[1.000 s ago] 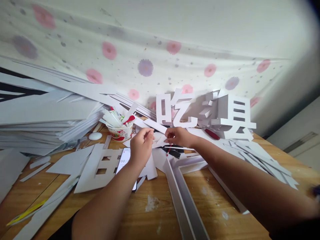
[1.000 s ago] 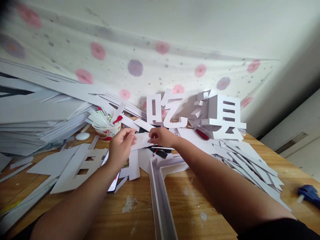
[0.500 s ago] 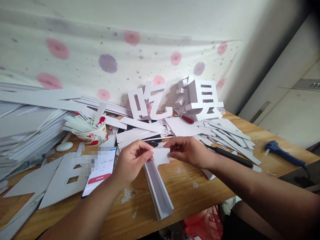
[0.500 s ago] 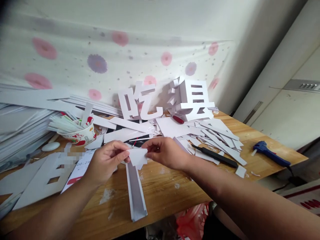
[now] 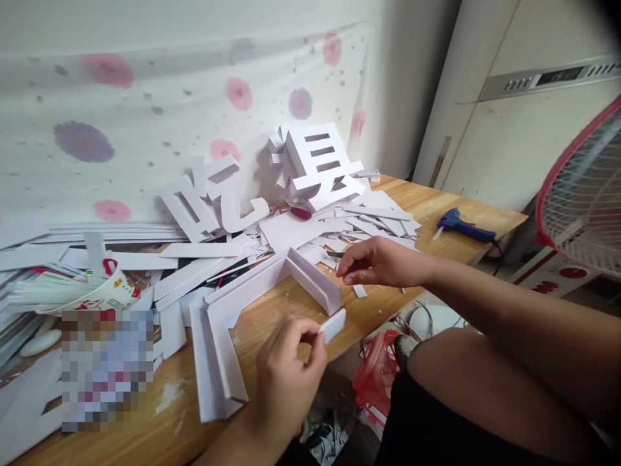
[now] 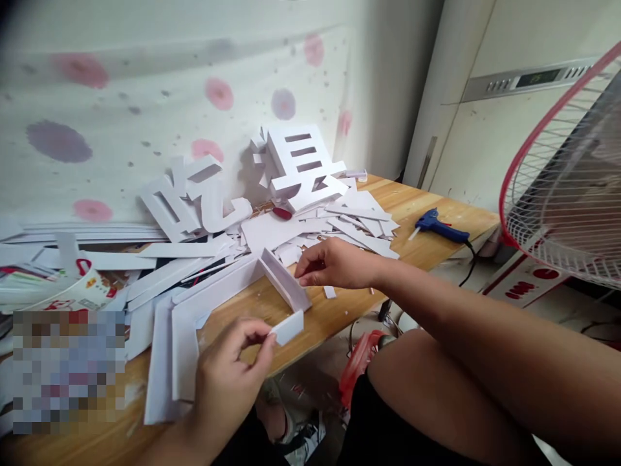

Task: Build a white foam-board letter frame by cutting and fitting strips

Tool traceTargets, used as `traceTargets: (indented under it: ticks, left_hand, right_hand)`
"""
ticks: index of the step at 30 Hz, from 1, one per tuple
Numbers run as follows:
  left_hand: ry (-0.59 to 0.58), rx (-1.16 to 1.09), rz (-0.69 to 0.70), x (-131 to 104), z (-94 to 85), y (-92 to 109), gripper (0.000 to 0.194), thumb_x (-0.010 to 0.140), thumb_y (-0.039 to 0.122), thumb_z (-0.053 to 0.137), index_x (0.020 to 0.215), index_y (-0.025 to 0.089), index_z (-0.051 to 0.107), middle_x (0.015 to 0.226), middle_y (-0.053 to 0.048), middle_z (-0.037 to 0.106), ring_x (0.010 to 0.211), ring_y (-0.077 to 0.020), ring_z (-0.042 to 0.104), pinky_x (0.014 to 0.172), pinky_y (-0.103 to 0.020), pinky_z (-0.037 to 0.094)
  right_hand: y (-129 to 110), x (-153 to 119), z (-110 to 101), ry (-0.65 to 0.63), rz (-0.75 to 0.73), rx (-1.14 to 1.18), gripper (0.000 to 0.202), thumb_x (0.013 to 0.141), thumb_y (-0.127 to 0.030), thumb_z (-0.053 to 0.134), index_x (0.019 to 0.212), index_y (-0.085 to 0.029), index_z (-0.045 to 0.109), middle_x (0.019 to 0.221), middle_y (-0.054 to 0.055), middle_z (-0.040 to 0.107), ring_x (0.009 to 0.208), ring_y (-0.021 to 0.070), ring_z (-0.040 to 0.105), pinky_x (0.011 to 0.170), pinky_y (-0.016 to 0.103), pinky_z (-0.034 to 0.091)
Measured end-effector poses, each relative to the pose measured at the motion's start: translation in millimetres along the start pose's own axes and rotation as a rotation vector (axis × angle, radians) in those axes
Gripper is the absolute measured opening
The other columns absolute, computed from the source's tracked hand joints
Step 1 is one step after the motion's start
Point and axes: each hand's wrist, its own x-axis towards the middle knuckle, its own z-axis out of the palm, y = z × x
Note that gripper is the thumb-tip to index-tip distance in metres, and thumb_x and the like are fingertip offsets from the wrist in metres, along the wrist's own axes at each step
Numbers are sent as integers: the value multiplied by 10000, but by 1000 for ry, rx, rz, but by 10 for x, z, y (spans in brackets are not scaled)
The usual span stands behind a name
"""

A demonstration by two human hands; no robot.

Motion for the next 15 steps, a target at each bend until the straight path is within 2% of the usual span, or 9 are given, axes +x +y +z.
traceTargets:
  ticks: [2,4,7,9,15]
  left_hand:
    - [26,54,-62,-29,202,-92,78,804,118,579,767,185,561,681,12,614,628,-122,620,603,-224,505]
    - [47,66,-121,-44,332,-206,58,805,145,595,779,188,567,693,10,613,632,-128,622,607,-234,512]
    - [51,18,-149,-52,434,-325,47,815,162,598,808,197,567,719,13,605,647,-128,622,620,-240,520]
    - [43,-25,-158,-54,466,-355,49,823,167,597,828,201,563,741,14,599,661,-125,623,633,-240,524]
    - [-8,-31,-163,-50,467,-347,60,826,167,600,850,201,558,796,2,597,725,-132,623,697,-254,526]
  right_hand:
    - [143,-70,-25,-40,14,-71,191,851,-295,629,913,-119,672,792,27,655,696,132,593,620,206,435]
    - [269,-86,-43,-109,14,-159,98,819,-184,656,885,-120,690,736,15,646,632,117,563,576,200,389]
    - [401,-21,-56,-225,-22,-272,93,725,-77,727,798,-132,712,683,-1,630,583,105,505,559,207,324]
    - [449,37,-42,-267,-49,-299,107,718,-76,750,796,-143,720,678,-9,626,574,99,488,555,206,307]
    - [522,29,138,-147,-63,-245,108,848,-174,718,934,-112,701,778,9,643,644,101,535,581,189,353]
